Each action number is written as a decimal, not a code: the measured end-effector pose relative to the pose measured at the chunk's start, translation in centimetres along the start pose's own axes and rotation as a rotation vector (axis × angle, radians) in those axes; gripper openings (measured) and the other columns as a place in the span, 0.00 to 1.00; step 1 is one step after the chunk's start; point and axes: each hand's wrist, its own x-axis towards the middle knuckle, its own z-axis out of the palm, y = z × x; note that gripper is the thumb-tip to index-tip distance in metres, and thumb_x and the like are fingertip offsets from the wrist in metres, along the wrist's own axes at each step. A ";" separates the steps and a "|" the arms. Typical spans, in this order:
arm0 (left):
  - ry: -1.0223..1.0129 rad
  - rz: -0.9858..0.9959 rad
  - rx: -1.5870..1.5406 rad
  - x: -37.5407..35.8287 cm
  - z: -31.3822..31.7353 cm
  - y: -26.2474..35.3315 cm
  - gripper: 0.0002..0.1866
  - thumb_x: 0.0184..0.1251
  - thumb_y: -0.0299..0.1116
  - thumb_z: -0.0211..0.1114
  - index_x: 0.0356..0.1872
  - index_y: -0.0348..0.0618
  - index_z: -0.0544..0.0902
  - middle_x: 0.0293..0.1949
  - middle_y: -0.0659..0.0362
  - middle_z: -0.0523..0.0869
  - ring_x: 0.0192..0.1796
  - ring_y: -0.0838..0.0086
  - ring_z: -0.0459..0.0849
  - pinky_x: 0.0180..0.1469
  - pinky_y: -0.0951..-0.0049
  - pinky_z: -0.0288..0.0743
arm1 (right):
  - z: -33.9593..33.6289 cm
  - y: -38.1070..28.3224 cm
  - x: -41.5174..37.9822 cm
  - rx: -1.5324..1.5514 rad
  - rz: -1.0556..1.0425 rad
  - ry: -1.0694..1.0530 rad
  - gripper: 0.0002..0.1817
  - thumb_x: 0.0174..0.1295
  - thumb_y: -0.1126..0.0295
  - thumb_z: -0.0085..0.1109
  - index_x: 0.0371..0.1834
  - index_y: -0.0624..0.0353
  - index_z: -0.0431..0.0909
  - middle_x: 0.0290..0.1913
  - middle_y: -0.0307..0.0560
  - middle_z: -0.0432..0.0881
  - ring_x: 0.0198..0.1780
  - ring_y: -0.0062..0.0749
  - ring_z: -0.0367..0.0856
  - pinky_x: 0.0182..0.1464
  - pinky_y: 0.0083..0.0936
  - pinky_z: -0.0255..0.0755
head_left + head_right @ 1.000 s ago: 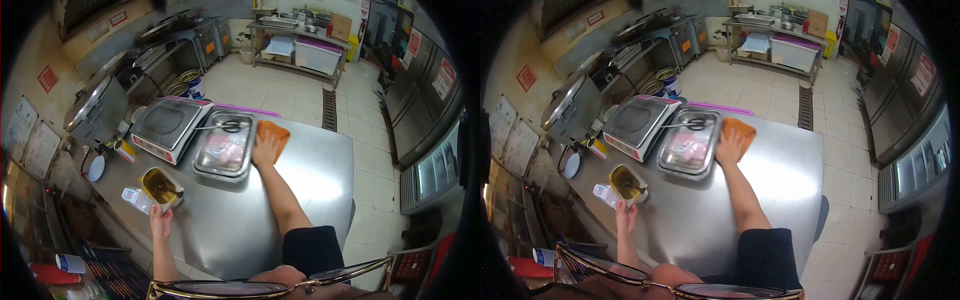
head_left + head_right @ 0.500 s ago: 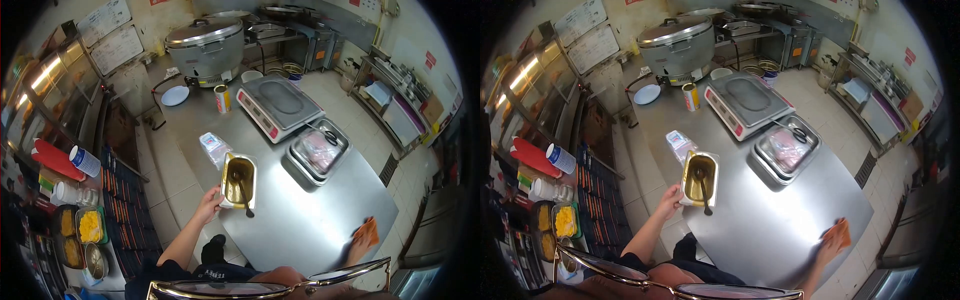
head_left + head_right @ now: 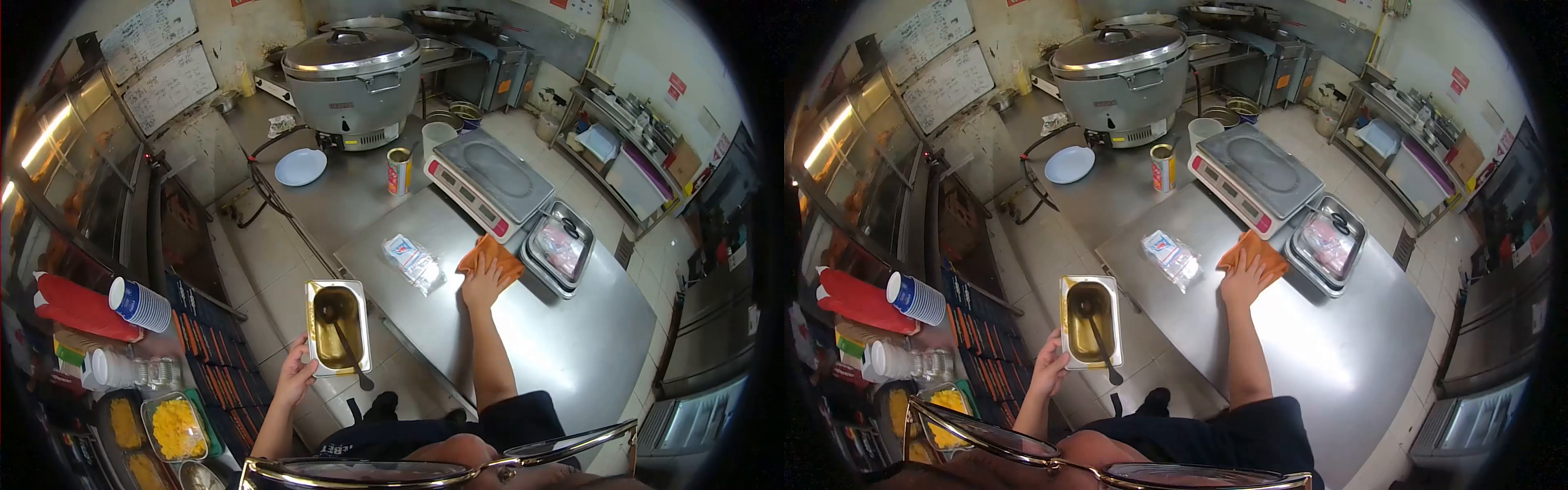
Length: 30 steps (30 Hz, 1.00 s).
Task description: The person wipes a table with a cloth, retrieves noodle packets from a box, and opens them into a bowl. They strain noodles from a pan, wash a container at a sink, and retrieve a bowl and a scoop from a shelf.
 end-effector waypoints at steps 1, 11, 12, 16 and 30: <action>0.002 -0.002 0.003 -0.3 -0.8 0.3 0.05 0.61 0.23 0.56 0.35 0.46 0.72 0.66 0.65 0.53 0.30 0.90 0.71 0.19 0.89 0.53 | -0.4 -1.0 0.4 -0.051 0.085 -0.123 0.31 0.57 0.58 0.49 0.66 0.47 0.57 0.66 0.60 0.56 0.66 0.57 0.54 0.64 0.59 0.36; 0.071 0.068 0.081 1.7 -4.0 1.4 0.06 0.61 0.23 0.56 0.35 0.47 0.70 0.66 0.66 0.54 0.25 0.90 0.68 0.19 0.87 0.53 | -2.3 -9.7 0.5 0.345 -0.447 -0.453 0.38 0.45 0.56 0.63 0.63 0.45 0.61 0.64 0.57 0.57 0.62 0.52 0.60 0.54 0.51 0.61; 0.053 0.070 0.055 2.1 -3.5 1.7 0.06 0.61 0.23 0.56 0.35 0.47 0.70 0.66 0.66 0.54 0.26 0.90 0.68 0.19 0.87 0.53 | -2.1 -10.2 0.2 0.179 -0.456 -0.442 0.37 0.43 0.58 0.63 0.61 0.46 0.63 0.62 0.55 0.60 0.59 0.51 0.64 0.50 0.49 0.65; 0.013 0.060 -0.008 4.0 -1.8 1.7 0.07 0.61 0.23 0.56 0.36 0.48 0.70 0.66 0.66 0.54 0.29 0.89 0.70 0.20 0.87 0.54 | -1.7 -10.0 -2.5 0.124 -0.443 -0.227 0.30 0.48 0.63 0.56 0.58 0.50 0.65 0.49 0.56 0.72 0.46 0.50 0.74 0.46 0.44 0.68; -0.135 -0.050 -0.074 8.1 2.3 1.0 0.07 0.60 0.24 0.57 0.39 0.46 0.73 0.67 0.65 0.53 0.32 0.91 0.71 0.20 0.91 0.54 | -17.2 4.8 9.8 0.282 -0.056 0.318 0.12 0.50 0.74 0.52 0.40 0.55 0.72 0.35 0.52 0.79 0.36 0.51 0.77 0.35 0.35 0.72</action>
